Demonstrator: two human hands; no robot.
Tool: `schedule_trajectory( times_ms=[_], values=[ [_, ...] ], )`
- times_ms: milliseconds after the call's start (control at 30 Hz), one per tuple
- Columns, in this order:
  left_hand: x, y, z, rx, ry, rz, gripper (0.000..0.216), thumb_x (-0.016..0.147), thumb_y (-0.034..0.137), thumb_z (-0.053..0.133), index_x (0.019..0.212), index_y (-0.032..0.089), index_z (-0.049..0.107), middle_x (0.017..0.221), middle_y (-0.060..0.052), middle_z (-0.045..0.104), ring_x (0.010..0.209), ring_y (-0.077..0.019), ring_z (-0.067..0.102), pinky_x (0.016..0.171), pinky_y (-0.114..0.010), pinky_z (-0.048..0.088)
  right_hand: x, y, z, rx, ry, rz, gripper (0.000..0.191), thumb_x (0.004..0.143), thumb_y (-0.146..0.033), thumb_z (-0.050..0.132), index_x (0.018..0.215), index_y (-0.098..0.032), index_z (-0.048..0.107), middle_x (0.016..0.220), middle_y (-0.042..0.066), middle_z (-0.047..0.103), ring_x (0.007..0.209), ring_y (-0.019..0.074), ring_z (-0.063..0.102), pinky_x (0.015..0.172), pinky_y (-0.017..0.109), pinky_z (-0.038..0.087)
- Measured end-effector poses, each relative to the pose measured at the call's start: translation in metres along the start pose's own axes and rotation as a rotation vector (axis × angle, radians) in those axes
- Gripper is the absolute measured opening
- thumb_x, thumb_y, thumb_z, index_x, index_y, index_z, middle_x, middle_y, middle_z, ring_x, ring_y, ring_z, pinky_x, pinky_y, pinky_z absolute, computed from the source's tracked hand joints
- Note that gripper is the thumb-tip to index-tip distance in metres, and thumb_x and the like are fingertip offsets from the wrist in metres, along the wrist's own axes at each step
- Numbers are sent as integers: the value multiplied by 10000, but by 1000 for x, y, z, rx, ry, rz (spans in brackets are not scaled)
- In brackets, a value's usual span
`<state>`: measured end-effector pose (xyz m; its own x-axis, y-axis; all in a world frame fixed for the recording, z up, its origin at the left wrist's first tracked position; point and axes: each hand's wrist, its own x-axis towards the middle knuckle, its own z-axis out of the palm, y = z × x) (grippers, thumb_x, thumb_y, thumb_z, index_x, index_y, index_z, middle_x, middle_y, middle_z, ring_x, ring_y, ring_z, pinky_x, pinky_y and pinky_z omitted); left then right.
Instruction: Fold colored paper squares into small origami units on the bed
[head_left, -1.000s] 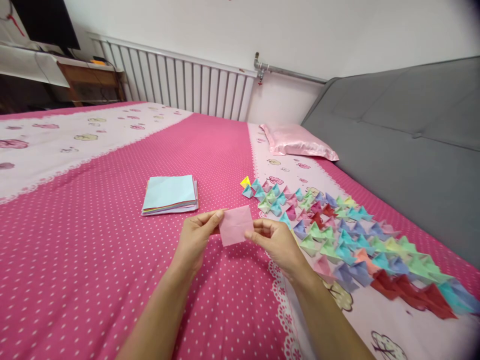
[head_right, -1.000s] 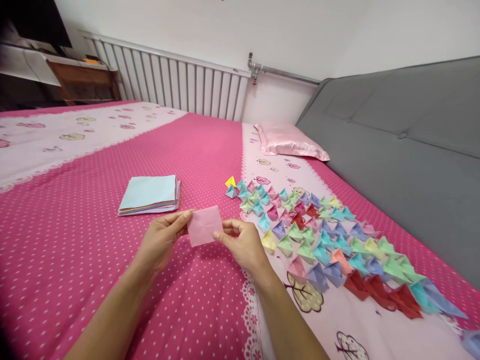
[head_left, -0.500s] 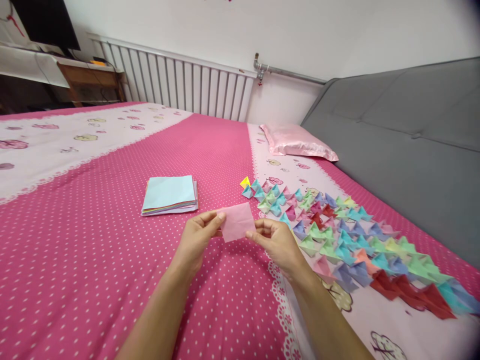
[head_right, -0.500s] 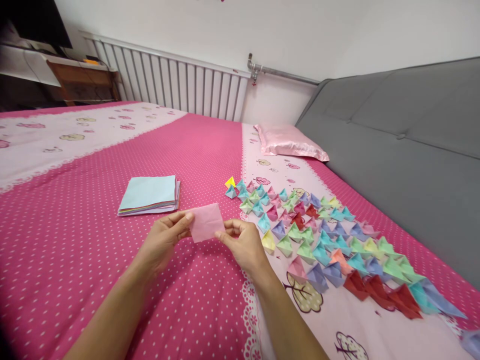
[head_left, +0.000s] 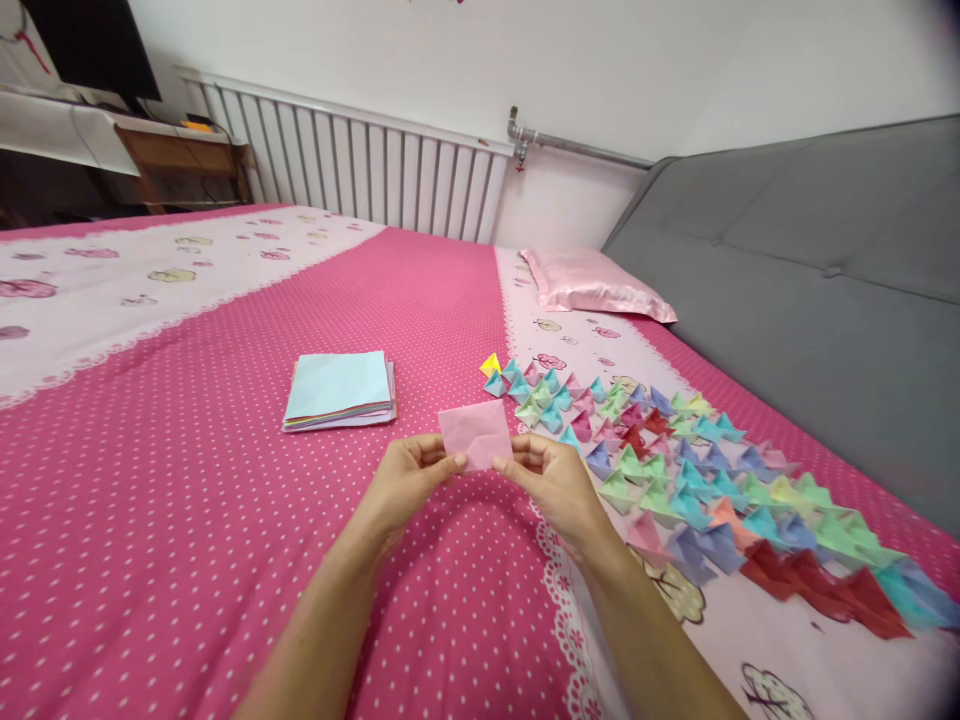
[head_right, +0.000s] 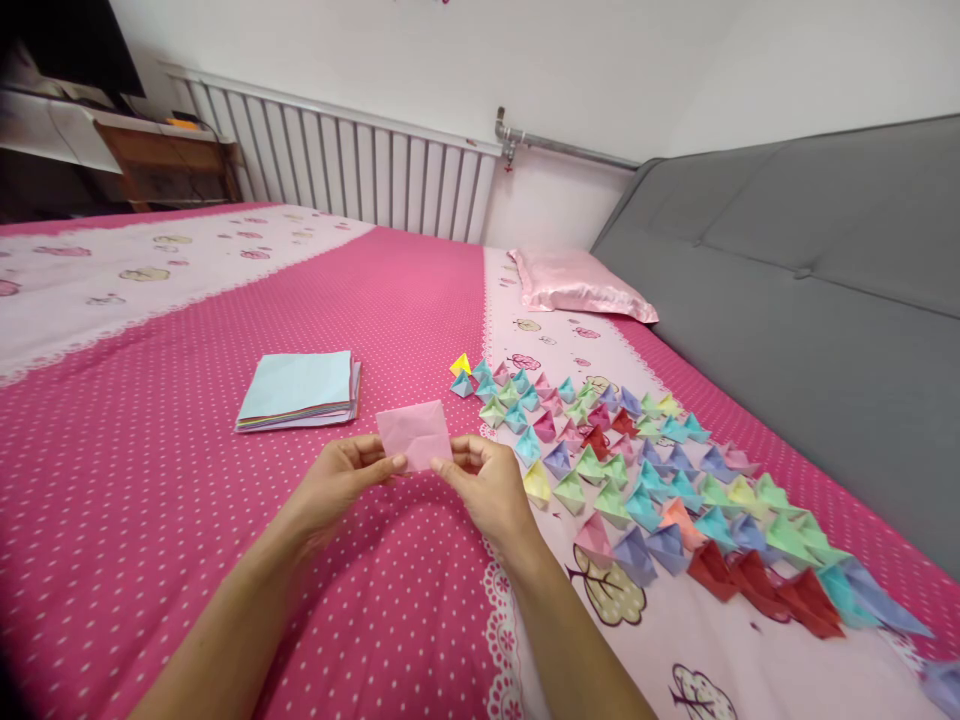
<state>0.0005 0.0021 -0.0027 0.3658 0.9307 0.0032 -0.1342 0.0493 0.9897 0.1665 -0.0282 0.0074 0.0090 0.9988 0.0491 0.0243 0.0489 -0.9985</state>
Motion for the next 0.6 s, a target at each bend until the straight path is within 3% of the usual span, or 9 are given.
schedule_trajectory(
  times_ms=[200, 400, 600],
  values=[
    [5, -3, -1, 162, 61, 90, 179, 660, 212, 589, 798, 132, 671, 714, -39, 667, 691, -170, 581, 648, -248, 425, 1, -4, -1, -78, 60, -78, 375, 651, -321, 660, 987, -174, 581, 1007, 92, 623, 935, 198, 577, 822, 333, 430],
    [5, -7, -3, 422, 205, 158, 190, 669, 198, 521, 752, 153, 686, 603, -11, 618, 469, -114, 465, 427, -191, 320, 0, -7, -2, -87, 90, -77, 304, 696, -370, 614, 935, -182, 606, 974, 76, 624, 922, 193, 569, 831, 340, 417],
    [6, -13, -6, 499, 224, 233, 186, 672, 174, 510, 758, 159, 673, 679, -27, 645, 576, -144, 537, 495, -202, 378, 0, -6, -2, -128, 78, -80, 260, 697, -356, 610, 887, -179, 631, 926, 66, 641, 847, 185, 580, 779, 330, 431]
  ],
)
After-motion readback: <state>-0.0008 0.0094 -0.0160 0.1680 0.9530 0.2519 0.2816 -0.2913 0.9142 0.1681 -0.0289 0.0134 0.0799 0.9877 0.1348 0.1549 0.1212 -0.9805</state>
